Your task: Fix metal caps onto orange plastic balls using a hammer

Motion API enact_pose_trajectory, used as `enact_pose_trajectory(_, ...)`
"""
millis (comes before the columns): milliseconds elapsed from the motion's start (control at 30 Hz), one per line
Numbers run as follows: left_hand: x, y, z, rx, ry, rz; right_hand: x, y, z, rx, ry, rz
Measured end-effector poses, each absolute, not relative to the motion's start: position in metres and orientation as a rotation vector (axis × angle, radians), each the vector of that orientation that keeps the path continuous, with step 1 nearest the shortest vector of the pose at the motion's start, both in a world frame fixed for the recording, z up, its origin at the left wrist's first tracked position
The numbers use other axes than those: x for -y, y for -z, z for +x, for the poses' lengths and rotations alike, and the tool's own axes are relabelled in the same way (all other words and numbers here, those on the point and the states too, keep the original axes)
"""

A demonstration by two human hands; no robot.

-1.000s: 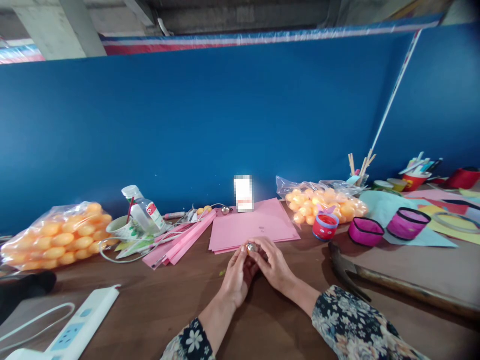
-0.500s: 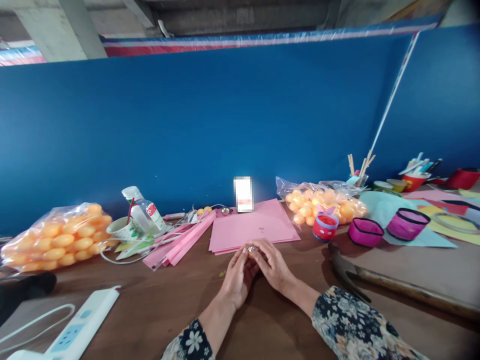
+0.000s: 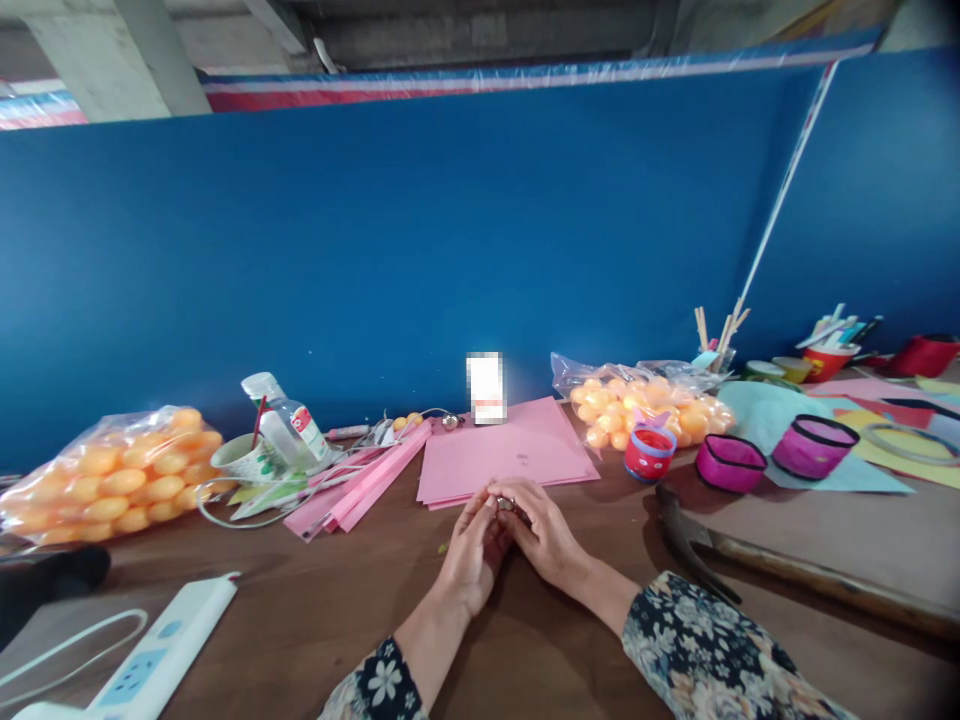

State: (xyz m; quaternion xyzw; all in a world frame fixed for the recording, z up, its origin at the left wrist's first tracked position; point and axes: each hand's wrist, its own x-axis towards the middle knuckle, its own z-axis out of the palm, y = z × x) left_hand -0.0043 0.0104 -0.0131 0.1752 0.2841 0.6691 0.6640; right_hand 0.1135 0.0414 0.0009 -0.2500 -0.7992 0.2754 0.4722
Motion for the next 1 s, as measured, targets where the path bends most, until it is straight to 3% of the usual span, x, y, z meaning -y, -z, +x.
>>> enact_pose_trajectory(1000,-0.0097,0.0133,-0.0034,-0.656,-1.536,0.409,-0.0405,0.0017,0.1121,1.948,-0.664,-0.705)
